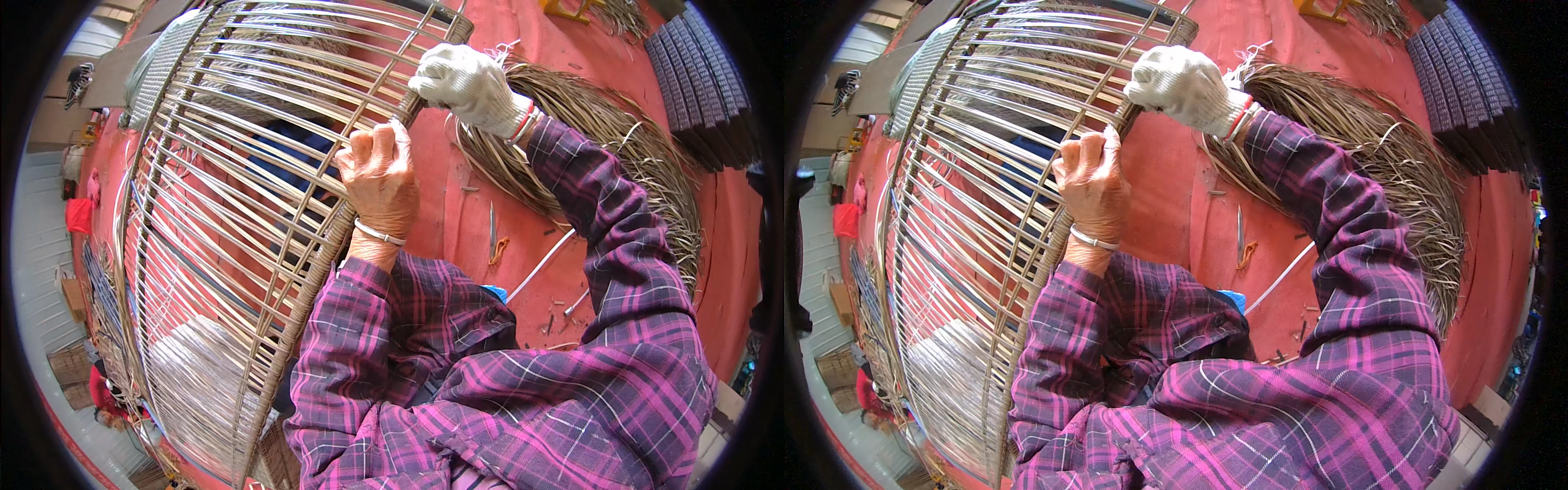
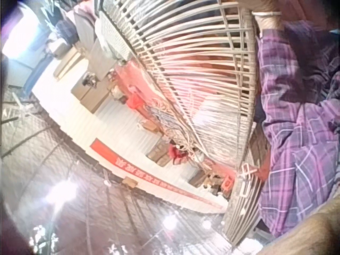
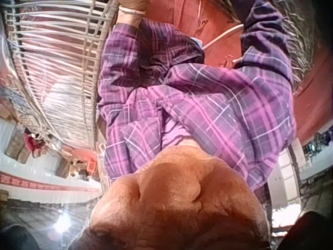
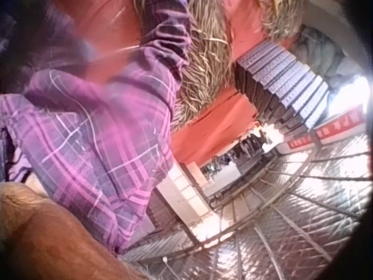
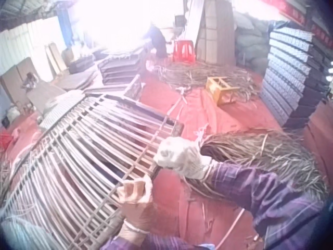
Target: The person weaves a rattan basket by hand, threading flexible strips through vertical staves and tightening the weave. They rotate the basket to access different sections and continue the over-and-under pattern along the rim.
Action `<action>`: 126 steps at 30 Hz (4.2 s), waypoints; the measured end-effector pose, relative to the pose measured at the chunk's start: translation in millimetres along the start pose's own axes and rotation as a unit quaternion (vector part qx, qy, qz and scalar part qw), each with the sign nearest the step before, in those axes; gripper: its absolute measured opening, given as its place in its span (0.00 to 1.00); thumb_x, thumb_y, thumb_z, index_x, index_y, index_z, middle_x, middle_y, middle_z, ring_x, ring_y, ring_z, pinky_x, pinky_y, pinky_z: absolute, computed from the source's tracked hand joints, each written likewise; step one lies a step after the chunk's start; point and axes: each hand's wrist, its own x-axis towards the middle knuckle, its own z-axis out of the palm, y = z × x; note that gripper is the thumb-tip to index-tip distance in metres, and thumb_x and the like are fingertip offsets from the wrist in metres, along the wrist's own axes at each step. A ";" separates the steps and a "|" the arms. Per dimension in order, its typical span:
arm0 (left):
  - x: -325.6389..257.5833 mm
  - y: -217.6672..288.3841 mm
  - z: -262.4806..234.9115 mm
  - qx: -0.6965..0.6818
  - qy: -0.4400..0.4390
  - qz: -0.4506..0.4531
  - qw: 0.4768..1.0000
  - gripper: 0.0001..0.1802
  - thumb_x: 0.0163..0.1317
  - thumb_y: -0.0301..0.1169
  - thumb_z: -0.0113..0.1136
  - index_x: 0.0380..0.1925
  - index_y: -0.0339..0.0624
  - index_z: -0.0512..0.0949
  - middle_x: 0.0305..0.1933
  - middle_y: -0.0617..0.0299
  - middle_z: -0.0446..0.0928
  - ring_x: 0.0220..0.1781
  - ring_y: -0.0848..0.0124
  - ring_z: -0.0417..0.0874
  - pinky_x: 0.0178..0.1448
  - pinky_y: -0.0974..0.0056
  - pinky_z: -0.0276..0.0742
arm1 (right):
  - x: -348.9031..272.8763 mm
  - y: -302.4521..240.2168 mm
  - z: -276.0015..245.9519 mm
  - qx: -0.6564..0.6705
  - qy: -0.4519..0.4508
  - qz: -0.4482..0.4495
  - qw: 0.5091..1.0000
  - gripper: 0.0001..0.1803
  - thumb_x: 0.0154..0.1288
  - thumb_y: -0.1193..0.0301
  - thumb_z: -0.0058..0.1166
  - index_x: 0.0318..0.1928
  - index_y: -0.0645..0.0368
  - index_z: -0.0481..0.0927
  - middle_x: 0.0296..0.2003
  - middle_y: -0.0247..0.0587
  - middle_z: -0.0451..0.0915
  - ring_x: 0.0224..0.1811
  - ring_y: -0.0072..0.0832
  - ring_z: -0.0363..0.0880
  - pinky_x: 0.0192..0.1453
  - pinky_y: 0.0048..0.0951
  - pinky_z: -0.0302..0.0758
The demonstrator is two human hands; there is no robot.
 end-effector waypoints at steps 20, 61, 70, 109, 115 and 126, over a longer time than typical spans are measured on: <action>10.1 -0.9 5.5 -0.088 0.027 -0.018 0.996 0.13 0.53 0.26 0.60 0.39 0.39 0.83 0.37 0.61 0.75 0.43 0.59 0.78 0.49 0.55 0.70 | 6.5 -20.2 0.9 0.071 -0.027 -0.036 0.996 0.06 0.52 0.67 0.57 0.32 0.48 0.79 0.30 0.30 0.77 0.37 0.33 0.79 0.36 0.35 0.79; 97.3 25.9 67.4 -0.153 -0.020 -0.060 0.986 0.11 0.57 0.26 0.58 0.40 0.44 0.83 0.42 0.57 0.78 0.50 0.58 0.80 0.54 0.51 0.69 | -10.6 63.5 -16.0 -0.070 -0.031 0.015 0.997 0.07 0.57 0.68 0.57 0.38 0.45 0.81 0.34 0.27 0.77 0.42 0.29 0.78 0.36 0.30 0.81; 94.9 28.1 66.2 -0.130 -0.002 -0.013 0.991 0.13 0.58 0.26 0.57 0.43 0.40 0.81 0.44 0.55 0.75 0.52 0.56 0.78 0.54 0.51 0.70 | -16.1 65.6 -12.4 0.180 0.068 0.158 0.969 0.24 0.55 0.82 0.60 0.53 0.48 0.83 0.48 0.38 0.84 0.54 0.37 0.81 0.54 0.34 0.82; 97.2 31.6 63.4 -0.083 -0.016 0.022 0.996 0.20 0.54 0.25 0.58 0.48 0.46 0.81 0.41 0.61 0.74 0.46 0.60 0.80 0.47 0.52 0.70 | -29.5 98.3 65.9 0.059 0.241 0.417 0.874 0.07 0.61 0.83 0.45 0.35 0.62 0.77 0.31 0.38 0.80 0.35 0.28 0.80 0.43 0.25 0.78; 73.2 33.5 50.6 -0.069 -0.033 0.034 0.996 0.22 0.57 0.28 0.56 0.53 0.39 0.77 0.47 0.56 0.73 0.52 0.61 0.75 0.53 0.55 0.70 | -39.1 95.5 48.7 -0.057 0.096 0.434 0.894 0.10 0.65 0.76 0.49 0.44 0.62 0.81 0.37 0.45 0.86 0.40 0.33 0.86 0.48 0.31 0.81; -121.0 -24.8 -113.0 -0.044 -0.055 -0.123 0.990 0.27 0.57 0.20 0.59 0.60 0.37 0.77 0.61 0.53 0.75 0.60 0.56 0.74 0.65 0.53 0.67 | -2.4 -97.8 6.2 0.081 0.071 0.121 0.987 0.28 0.64 0.51 0.63 0.57 0.58 0.79 0.52 0.44 0.82 0.53 0.41 0.82 0.62 0.40 0.76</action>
